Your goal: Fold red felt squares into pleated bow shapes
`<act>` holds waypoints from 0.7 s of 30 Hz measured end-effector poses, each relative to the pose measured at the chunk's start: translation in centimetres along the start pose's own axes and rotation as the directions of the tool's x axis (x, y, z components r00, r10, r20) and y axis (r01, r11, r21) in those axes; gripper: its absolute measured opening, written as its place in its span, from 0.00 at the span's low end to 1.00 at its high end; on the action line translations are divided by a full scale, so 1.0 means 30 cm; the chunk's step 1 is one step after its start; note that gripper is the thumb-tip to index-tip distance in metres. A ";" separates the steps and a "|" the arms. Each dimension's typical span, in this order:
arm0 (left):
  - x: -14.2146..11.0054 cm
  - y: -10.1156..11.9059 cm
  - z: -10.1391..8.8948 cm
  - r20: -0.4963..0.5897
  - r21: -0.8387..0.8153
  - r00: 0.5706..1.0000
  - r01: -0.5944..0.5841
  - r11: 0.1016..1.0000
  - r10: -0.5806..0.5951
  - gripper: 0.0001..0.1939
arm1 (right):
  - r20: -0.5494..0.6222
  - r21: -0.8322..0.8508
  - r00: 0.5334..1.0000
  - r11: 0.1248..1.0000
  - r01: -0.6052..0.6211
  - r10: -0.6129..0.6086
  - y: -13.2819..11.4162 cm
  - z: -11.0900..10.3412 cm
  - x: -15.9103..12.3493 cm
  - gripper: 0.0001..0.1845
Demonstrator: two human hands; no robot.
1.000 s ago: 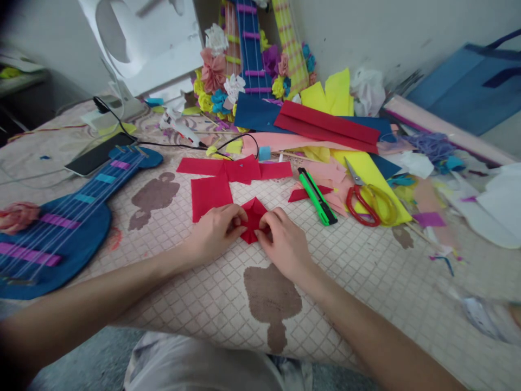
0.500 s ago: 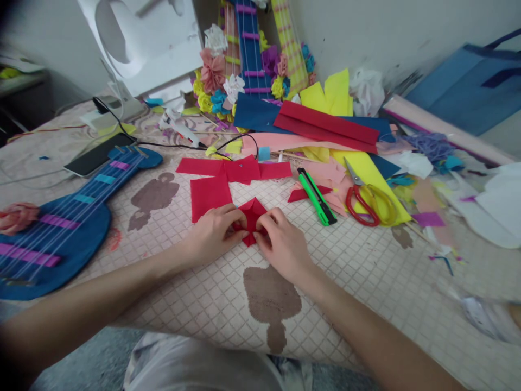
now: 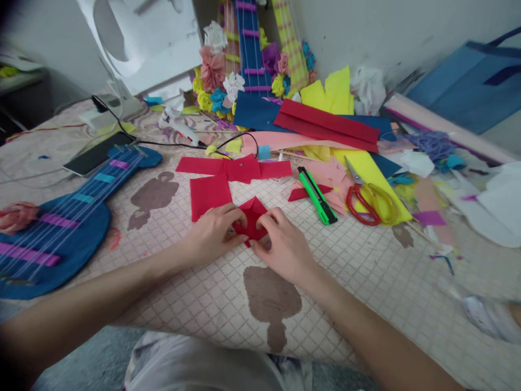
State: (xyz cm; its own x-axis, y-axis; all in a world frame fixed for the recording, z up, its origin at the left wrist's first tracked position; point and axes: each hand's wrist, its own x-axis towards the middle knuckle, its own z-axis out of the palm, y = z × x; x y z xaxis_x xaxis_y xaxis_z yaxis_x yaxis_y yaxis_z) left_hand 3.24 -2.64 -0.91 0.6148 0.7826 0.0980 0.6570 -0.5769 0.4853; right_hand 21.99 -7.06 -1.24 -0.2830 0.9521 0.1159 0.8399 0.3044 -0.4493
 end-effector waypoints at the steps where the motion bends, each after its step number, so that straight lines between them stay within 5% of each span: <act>1: -0.001 0.000 -0.001 0.008 -0.002 1.000 0.002 1.000 -0.002 0.08 | 0.003 0.008 1.000 1.000 0.003 -0.003 -0.001 -0.003 -0.001 0.10; 9: -0.007 -0.001 -0.010 0.053 -0.009 0.998 -0.015 1.000 0.015 0.17 | 0.067 0.098 0.997 0.995 0.017 -0.024 0.002 -0.031 -0.001 0.18; 14: -0.006 -0.005 -0.008 0.044 -0.031 0.999 -0.021 0.999 0.022 0.20 | 0.023 0.027 1.000 1.000 0.000 -0.001 -0.009 -0.011 0.001 0.07; 21: 0.003 -0.034 -0.001 -0.021 -0.207 1.000 -0.008 0.978 0.004 0.08 | -0.037 -0.104 0.999 0.994 -0.021 0.017 -0.014 0.026 0.004 0.09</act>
State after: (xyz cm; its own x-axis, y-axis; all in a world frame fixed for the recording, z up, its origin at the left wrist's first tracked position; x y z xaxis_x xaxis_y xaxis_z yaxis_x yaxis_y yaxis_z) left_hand 2.63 -1.97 -1.38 0.6079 0.7851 0.1183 0.5476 -0.5225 0.6536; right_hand 21.23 -7.09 -1.73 -0.2513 0.9576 0.1407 0.8894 0.2858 -0.3568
